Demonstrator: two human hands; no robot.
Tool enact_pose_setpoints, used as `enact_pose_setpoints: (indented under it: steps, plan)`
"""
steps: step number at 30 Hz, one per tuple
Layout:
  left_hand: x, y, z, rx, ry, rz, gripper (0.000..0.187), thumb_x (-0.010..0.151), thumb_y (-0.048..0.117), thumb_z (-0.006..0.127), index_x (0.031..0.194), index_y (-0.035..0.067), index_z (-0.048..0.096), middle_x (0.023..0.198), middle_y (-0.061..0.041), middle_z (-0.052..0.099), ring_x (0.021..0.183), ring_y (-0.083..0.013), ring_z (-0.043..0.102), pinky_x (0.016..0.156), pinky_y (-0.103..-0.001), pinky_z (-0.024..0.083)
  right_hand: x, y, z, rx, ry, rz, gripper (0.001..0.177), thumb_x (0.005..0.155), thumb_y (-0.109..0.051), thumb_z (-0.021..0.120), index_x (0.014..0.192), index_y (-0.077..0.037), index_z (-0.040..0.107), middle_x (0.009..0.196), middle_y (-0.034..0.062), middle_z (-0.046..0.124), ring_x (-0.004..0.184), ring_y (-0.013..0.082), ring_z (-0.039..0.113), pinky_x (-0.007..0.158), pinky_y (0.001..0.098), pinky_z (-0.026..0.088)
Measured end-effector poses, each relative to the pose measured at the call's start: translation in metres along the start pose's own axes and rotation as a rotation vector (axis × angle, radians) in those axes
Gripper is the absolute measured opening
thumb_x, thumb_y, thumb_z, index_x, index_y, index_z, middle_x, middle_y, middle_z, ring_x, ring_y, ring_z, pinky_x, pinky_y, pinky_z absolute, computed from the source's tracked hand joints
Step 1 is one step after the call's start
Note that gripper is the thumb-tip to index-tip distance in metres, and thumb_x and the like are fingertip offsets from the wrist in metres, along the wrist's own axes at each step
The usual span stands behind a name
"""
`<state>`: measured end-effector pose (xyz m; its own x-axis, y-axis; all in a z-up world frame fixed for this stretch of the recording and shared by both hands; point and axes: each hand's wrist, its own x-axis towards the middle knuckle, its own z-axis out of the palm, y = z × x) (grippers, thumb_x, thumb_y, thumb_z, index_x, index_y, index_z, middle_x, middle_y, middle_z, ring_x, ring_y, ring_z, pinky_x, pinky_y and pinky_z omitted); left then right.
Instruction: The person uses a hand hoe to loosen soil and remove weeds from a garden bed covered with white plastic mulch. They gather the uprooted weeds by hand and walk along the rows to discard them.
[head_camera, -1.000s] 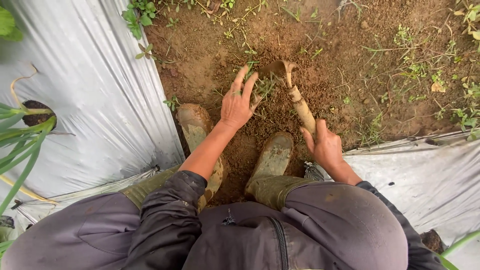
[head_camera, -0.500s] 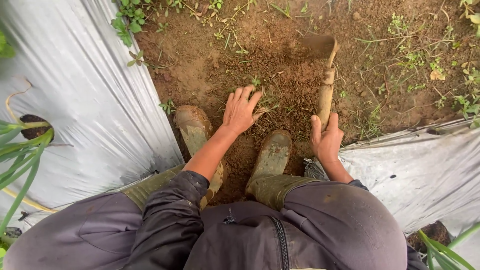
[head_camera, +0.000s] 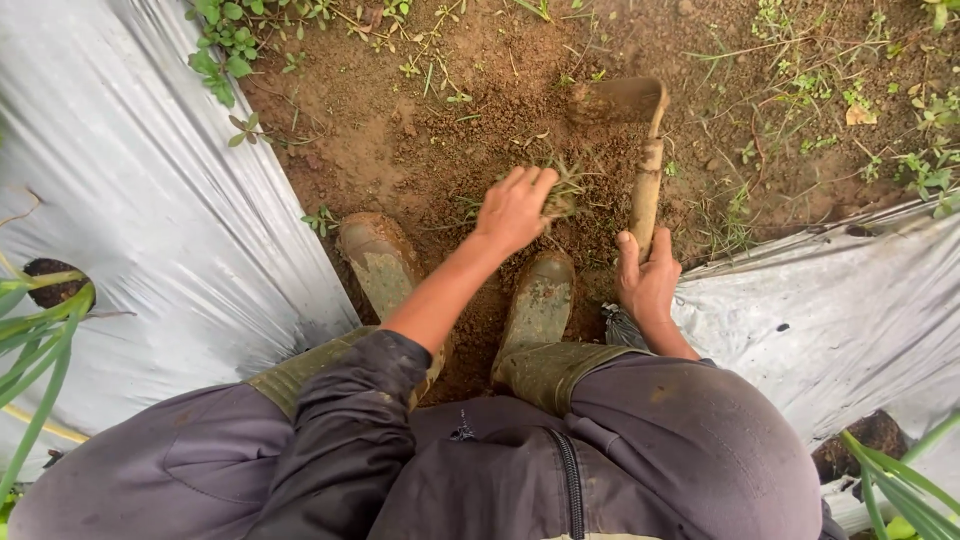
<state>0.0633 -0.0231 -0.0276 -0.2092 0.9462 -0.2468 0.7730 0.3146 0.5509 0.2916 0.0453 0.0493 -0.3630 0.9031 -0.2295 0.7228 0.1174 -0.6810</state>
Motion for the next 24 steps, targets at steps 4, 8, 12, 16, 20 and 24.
enact_pose_setpoints:
  steps: [4,8,12,16,20,24]
  plan:
    - [0.002,0.026,0.019,0.14,0.013,0.038,0.046,0.084,0.007,0.08,0.12,0.012,0.053,0.104,-0.013,0.067,0.09,-0.0288,0.067,0.067,-0.04,0.057,-0.001,-0.005,-0.012,0.007,0.033,0.002,0.03,0.107,-0.04,0.066,0.106,-0.012,0.058,0.067,0.0236,0.06,0.069,0.0491,0.065,0.063,0.0534,0.045]
    - [0.007,0.023,0.021,0.143,-0.049,0.094,0.03,0.085,-0.002,0.071,0.109,0.011,0.059,0.097,-0.012,0.067,0.09,-0.0278,0.067,0.069,-0.042,0.057,-0.006,0.003,-0.016,0.056,0.063,0.031,0.027,0.106,-0.038,0.067,0.105,-0.012,0.06,0.065,0.0211,0.059,0.065,0.0446,0.064,0.063,0.0496,0.046]
    - [0.021,-0.002,-0.013,0.183,-0.076,0.058,0.02,0.092,0.001,0.068,0.102,0.018,0.062,0.094,-0.005,0.068,0.091,-0.0231,0.067,0.07,-0.034,0.059,-0.008,0.01,-0.014,0.016,0.05,0.051,0.029,0.105,-0.04,0.066,0.105,-0.012,0.059,0.065,0.0228,0.06,0.066,0.0481,0.064,0.062,0.0547,0.044]
    - [0.043,-0.045,-0.075,0.231,0.032,-0.064,0.018,0.094,0.001,0.065,0.101,0.017,0.062,0.092,-0.007,0.066,0.087,-0.0245,0.064,0.07,-0.036,0.058,0.007,-0.017,-0.016,0.183,0.006,0.098,0.03,0.111,-0.036,0.06,0.1,-0.008,0.057,0.06,0.0138,0.061,0.051,0.029,0.062,0.052,0.0399,0.052]
    - [0.064,-0.051,-0.131,0.165,0.284,-0.233,0.03,0.087,0.011,0.084,0.109,0.011,0.063,0.096,-0.011,0.067,0.089,-0.0283,0.066,0.07,-0.043,0.061,0.053,-0.057,-0.018,0.241,-0.097,0.135,0.038,0.11,-0.047,0.047,0.105,-0.009,0.051,0.068,0.003,0.058,0.046,0.0129,0.054,0.039,0.0272,0.048]
    - [0.094,-0.045,-0.116,0.136,0.3,-0.199,0.028,0.09,0.013,0.078,0.115,0.012,0.066,0.106,-0.008,0.07,0.093,-0.0227,0.064,0.062,-0.029,0.059,0.108,-0.093,-0.012,0.384,-0.059,0.171,0.037,0.11,-0.048,0.04,0.108,-0.011,0.045,0.073,-0.0056,0.053,0.044,0.0008,0.045,0.032,0.0145,0.045]
